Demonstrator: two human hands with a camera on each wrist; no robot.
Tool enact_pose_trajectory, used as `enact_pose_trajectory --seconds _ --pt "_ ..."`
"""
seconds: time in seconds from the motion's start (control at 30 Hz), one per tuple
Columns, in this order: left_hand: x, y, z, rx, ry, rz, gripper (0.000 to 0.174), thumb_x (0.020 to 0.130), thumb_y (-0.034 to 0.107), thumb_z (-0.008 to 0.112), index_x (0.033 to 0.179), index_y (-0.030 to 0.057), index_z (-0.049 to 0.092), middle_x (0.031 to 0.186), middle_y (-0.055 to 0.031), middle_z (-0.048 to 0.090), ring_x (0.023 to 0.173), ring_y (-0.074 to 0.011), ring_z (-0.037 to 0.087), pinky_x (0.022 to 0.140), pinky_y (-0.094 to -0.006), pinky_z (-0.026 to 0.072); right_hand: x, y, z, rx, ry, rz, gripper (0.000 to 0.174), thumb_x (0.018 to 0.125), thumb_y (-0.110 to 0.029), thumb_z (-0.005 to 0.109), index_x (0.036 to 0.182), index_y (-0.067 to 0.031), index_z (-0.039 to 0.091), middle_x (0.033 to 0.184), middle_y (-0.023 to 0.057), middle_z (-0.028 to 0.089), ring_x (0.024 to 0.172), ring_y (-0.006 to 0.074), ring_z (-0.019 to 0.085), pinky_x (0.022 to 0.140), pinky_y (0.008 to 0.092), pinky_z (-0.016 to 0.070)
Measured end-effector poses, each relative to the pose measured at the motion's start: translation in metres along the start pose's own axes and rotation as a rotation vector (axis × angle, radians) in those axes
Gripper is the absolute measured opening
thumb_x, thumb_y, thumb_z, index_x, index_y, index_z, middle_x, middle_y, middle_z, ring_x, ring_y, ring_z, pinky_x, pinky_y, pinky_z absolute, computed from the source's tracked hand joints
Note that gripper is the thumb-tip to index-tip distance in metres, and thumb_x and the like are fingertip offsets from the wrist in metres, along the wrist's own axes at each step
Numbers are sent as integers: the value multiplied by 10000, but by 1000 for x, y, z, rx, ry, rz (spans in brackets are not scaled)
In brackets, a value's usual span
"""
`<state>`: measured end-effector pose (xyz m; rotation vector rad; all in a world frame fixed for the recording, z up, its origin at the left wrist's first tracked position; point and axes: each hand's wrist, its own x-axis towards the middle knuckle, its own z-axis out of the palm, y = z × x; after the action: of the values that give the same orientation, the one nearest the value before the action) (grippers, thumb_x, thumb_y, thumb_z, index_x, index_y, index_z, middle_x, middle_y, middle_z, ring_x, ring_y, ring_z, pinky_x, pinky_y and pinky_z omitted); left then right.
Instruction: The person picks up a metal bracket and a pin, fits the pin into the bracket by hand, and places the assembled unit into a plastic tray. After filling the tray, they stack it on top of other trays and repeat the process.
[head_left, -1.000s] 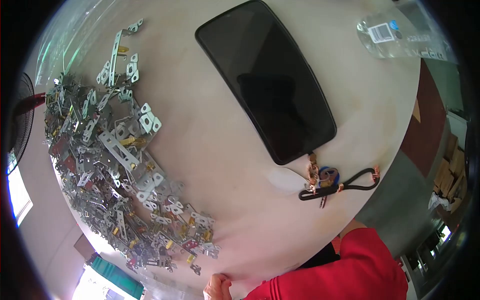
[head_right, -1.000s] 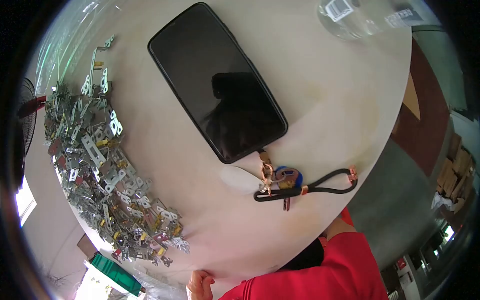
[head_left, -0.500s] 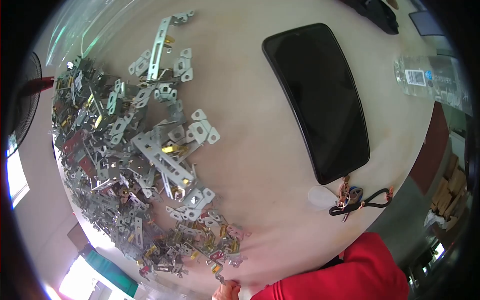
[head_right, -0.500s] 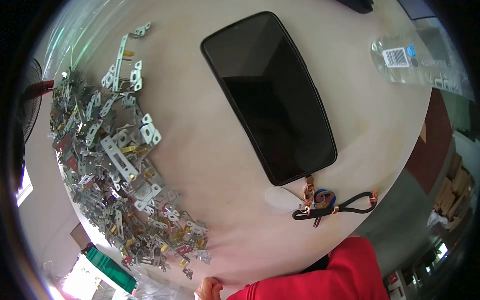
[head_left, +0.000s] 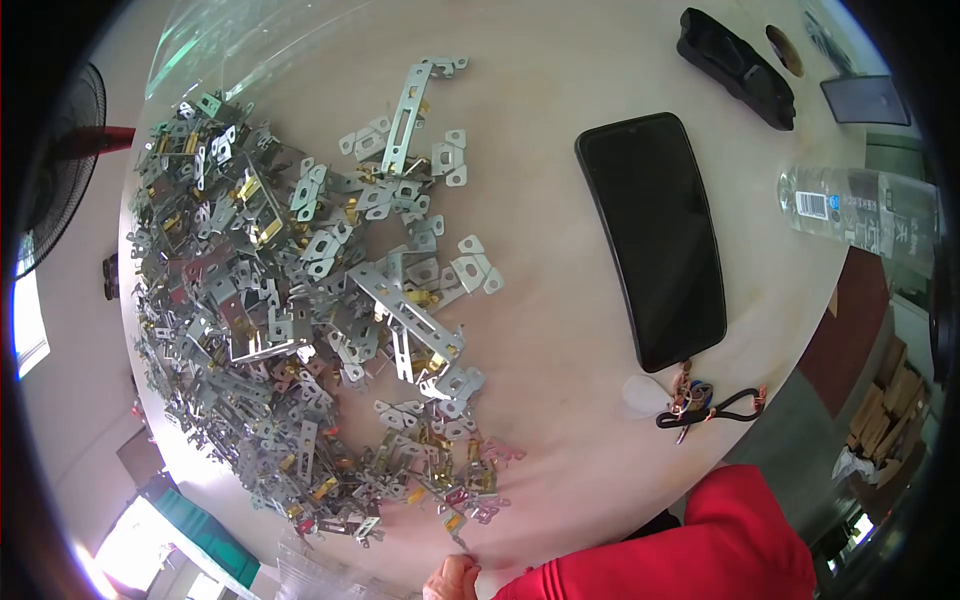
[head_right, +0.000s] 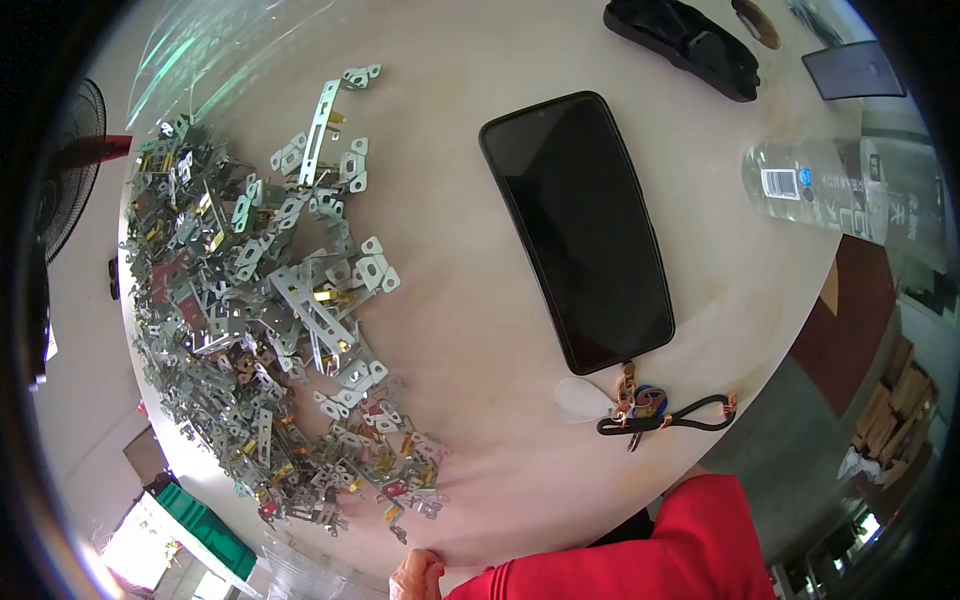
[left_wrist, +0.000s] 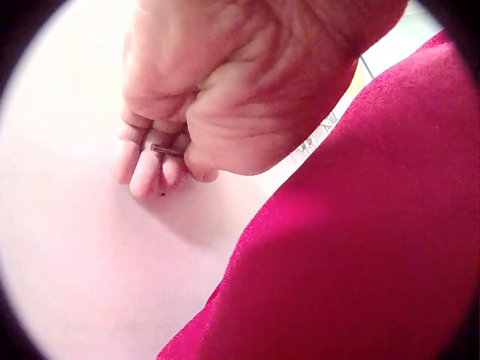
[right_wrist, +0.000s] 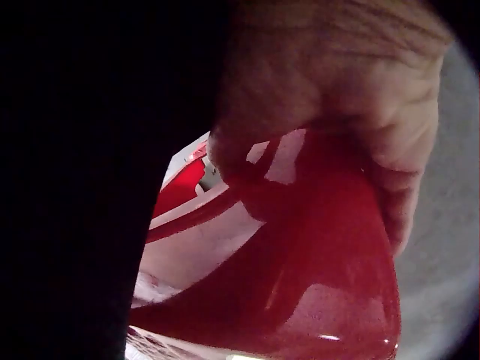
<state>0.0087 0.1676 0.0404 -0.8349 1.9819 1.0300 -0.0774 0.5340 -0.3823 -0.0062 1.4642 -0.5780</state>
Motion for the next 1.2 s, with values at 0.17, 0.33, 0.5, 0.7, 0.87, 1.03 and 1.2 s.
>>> enact_pose_trajectory --seconds 0.17,0.33,0.5,0.7,0.87,1.03,1.2 --pt "4 23 -11 76 -3 62 108 967 112 539 1064 86 577 942 -177 632 835 -414 602 681 -483 480 -14 3 8 45 -39 27 649 920 -507 561 1434 -123 459 1316 195 562 1191 300 565 1009 409 463" --pt "3 24 -8 41 -24 -12 129 961 101 540 1084 78 572 951 -193 627 843 -435 596 692 -494 475 -26 7 17 86 -84 54 646 922 -506 560 1433 -123 460 1312 193 564 1186 297 568 1007 406 464" --pt "3 11 -4 41 -16 35 140 957 95 541 1094 75 562 953 -207 621 838 -460 591 668 -504 470 -40 15 27 135 -124 83 643 924 -505 559 1431 -124 461 1308 192 566 1181 294 570 1006 404 464" --pt "2 21 -5 26 -25 8 137 961 110 537 1093 76 557 954 -211 615 845 -461 592 646 -507 464 -55 25 26 154 -176 110 638 925 -504 557 1430 -124 462 1304 190 569 1175 290 574 1005 401 465" --pt "6 20 -6 81 13 95 146 962 132 551 1098 79 552 953 -203 618 850 -447 600 649 -503 466 -83 16 3 157 -174 136 635 927 -503 556 1429 -124 464 1300 189 571 1171 286 576 1004 399 466" --pt "10 45 -16 111 115 198 85 922 80 580 935 39 507 832 -186 641 746 -414 636 645 -461 507 -110 -8 -34 95 -175 139 632 929 -502 555 1428 -125 465 1296 187 573 1166 283 579 1003 397 466" --pt "9 34 -10 51 135 187 120 911 97 590 938 41 487 879 -218 621 793 -464 601 658 -521 484 -136 -37 -74 -1 -179 144 628 930 -500 554 1426 -125 466 1293 186 574 1161 280 582 1002 395 467"
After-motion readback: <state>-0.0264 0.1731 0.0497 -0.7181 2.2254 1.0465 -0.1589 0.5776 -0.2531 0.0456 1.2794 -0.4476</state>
